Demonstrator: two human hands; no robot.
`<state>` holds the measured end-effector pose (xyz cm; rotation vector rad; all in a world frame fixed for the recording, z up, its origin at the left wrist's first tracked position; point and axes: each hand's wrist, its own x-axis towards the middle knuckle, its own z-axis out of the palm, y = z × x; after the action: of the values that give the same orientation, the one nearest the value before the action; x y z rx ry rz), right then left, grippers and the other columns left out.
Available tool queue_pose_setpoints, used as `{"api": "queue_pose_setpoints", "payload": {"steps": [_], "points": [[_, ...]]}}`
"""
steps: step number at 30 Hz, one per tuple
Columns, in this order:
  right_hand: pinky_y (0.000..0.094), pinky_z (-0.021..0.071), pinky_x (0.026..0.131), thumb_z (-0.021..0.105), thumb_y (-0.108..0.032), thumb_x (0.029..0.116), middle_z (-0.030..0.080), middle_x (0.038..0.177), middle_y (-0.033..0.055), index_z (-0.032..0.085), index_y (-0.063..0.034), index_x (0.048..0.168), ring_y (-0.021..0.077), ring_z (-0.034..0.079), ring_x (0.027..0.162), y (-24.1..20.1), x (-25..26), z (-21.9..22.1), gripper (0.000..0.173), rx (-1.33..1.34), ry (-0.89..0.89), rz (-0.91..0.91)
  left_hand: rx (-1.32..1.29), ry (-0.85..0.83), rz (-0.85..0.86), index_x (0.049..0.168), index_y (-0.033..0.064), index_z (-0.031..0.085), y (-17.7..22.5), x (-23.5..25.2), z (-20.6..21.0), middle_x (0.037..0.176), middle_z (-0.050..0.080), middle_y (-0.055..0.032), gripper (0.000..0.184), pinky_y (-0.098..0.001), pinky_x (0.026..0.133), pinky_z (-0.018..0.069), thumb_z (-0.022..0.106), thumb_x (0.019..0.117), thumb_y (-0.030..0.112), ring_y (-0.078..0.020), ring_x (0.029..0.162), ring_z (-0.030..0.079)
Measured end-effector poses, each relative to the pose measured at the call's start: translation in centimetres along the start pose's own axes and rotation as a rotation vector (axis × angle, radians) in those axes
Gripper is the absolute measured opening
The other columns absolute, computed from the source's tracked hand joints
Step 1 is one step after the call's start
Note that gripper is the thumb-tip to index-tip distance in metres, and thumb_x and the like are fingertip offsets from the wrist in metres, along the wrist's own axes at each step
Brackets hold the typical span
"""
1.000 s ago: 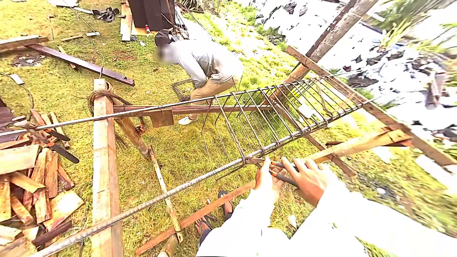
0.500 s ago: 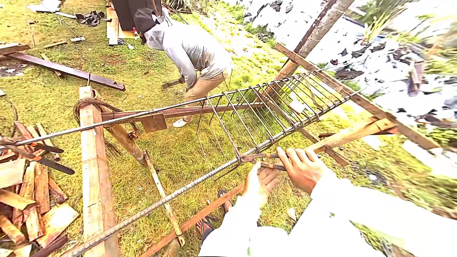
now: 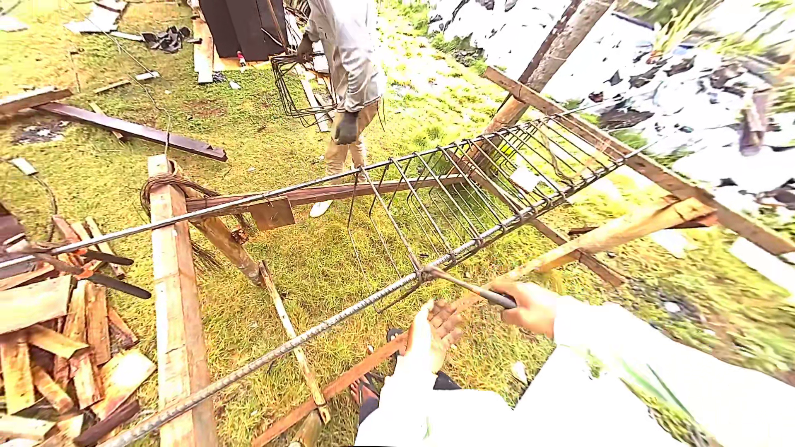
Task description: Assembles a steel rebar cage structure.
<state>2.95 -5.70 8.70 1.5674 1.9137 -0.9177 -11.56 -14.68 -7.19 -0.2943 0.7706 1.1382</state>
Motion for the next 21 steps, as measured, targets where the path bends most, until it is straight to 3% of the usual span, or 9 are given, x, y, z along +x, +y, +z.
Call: {"api": "queue_pose_setpoints", "payload": {"steps": [2, 3, 5, 7, 9, 11, 15, 18, 21], "points": [[0.0371, 0.0537, 0.061, 0.063, -0.015, 0.0960, 0.063, 0.093, 0.0106, 0.060, -0.0047, 0.130, 0.0188, 0.061, 0.068, 3.8, 0.5, 2.9, 0.035, 0.426, 0.084, -0.140, 0.007, 0.021, 0.016, 0.124, 0.0045, 0.059, 0.2, -0.1, -1.4, 0.114, 0.072, -0.0127, 0.042, -0.0406, 0.085, 0.0578, 0.034, 0.1119, 0.036, -0.0250, 0.101, 0.071], [0.0321, 0.0548, 0.058, 0.064, -0.017, 0.0917, 0.064, 0.089, 0.0055, 0.060, -0.0048, 0.129, 0.0139, 0.062, 0.065, 5.0, 0.4, 4.6, 0.040, 0.639, 0.161, -0.211, 0.003, 0.045, 0.027, 0.123, 0.0050, 0.060, 0.3, 0.0, -2.1, 0.112, 0.072, -0.0121, 0.042, -0.0403, 0.083, 0.0581, 0.034, 0.1116, 0.036, -0.0246, 0.099, 0.071], [0.0282, 0.0592, 0.070, 0.067, -0.028, 0.0859, 0.072, 0.097, -0.0006, 0.061, -0.0053, 0.127, 0.0106, 0.069, 0.081, 6.0, 0.0, 7.8, 0.048, 0.932, 0.386, -0.408, -0.011, 0.109, 0.053, 0.123, 0.0050, 0.061, 0.4, 0.4, -3.9, 0.110, 0.073, -0.0122, 0.042, -0.0401, 0.080, 0.0588, 0.035, 0.1115, 0.036, -0.0245, 0.096, 0.072], [0.0309, 0.0598, 0.084, 0.069, -0.026, 0.0898, 0.072, 0.108, 0.0013, 0.060, -0.0055, 0.123, 0.0141, 0.070, 0.097, 6.0, 0.1, 10.1, 0.041, 1.123, 0.546, -0.533, -0.011, 0.172, 0.076, 0.124, 0.0052, 0.061, 0.3, 1.0, -5.8, 0.110, 0.073, -0.0122, 0.043, -0.0395, 0.078, 0.0587, 0.033, 0.1116, 0.037, -0.0241, 0.094, 0.072], [0.0266, 0.0599, 0.081, 0.064, -0.021, 0.0942, 0.072, 0.105, -0.0007, 0.062, -0.0052, 0.119, 0.0095, 0.070, 0.094, 5.6, 0.9, 11.8, 0.029, 1.193, 0.674, -0.481, 0.025, 0.225, 0.099, 0.126, 0.0051, 0.060, 0.2, 1.9, -7.7, 0.113, 0.072, -0.0127, 0.044, -0.0400, 0.079, 0.0584, 0.033, 0.1117, 0.037, -0.0240, 0.095, 0.071], [0.0233, 0.0579, 0.085, 0.056, -0.010, 0.0977, 0.071, 0.102, -0.0001, 0.062, 0.0005, 0.120, 0.0051, 0.068, 0.093, 5.6, 2.1, 13.9, 0.025, 1.208, 0.741, -0.389, 0.099, 0.304, 0.106, 0.129, 0.0045, 0.058, 0.0, 2.6, -9.3, 0.116, 0.070, -0.0139, 0.044, -0.0407, 0.080, 0.0565, 0.034, 0.1116, 0.037, -0.0244, 0.097, 0.069], [0.0256, 0.0596, 0.073, 0.054, -0.006, 0.1003, 0.069, 0.097, 0.0070, 0.061, 0.0058, 0.123, 0.0071, 0.067, 0.076, 7.1, 4.5, 17.2, 0.027, 1.273, 0.718, -0.182, 0.228, 0.437, 0.145, 0.136, 0.0025, 0.055, -0.6, 3.9, -13.9, 0.122, 0.068, -0.0175, 0.047, -0.0426, 0.083, 0.0554, 0.038, 0.1108, 0.039, -0.0263, 0.099, 0.068], [0.0252, 0.0611, 0.070, 0.055, -0.004, 0.1013, 0.069, 0.099, 0.0079, 0.059, 0.0074, 0.128, 0.0070, 0.068, 0.072, 7.0, 4.7, 16.3, 0.029, 1.335, 0.782, -0.188, 0.246, 0.572, 0.176, 0.138, 0.0007, 0.054, -0.6, 3.7, -16.9, 0.130, 0.064, -0.0207, 0.049, -0.0476, 0.088, 0.0529, 0.037, 0.1110, 0.038, -0.0306, 0.107, 0.066], [0.0275, 0.0626, 0.071, 0.055, -0.009, 0.1017, 0.071, 0.102, 0.0098, 0.057, 0.0073, 0.131, 0.0091, 0.070, 0.075, 7.4, 5.5, 12.1, 0.034, 1.295, 0.916, -0.309, 0.193, 0.708, 0.222, 0.142, 0.0023, 0.051, -1.2, 2.6, -19.7, 0.133, 0.063, -0.0215, 0.050, -0.0495, 0.087, 0.0545, 0.039, 0.1105, 0.040, -0.0323, 0.108, 0.066]]}}
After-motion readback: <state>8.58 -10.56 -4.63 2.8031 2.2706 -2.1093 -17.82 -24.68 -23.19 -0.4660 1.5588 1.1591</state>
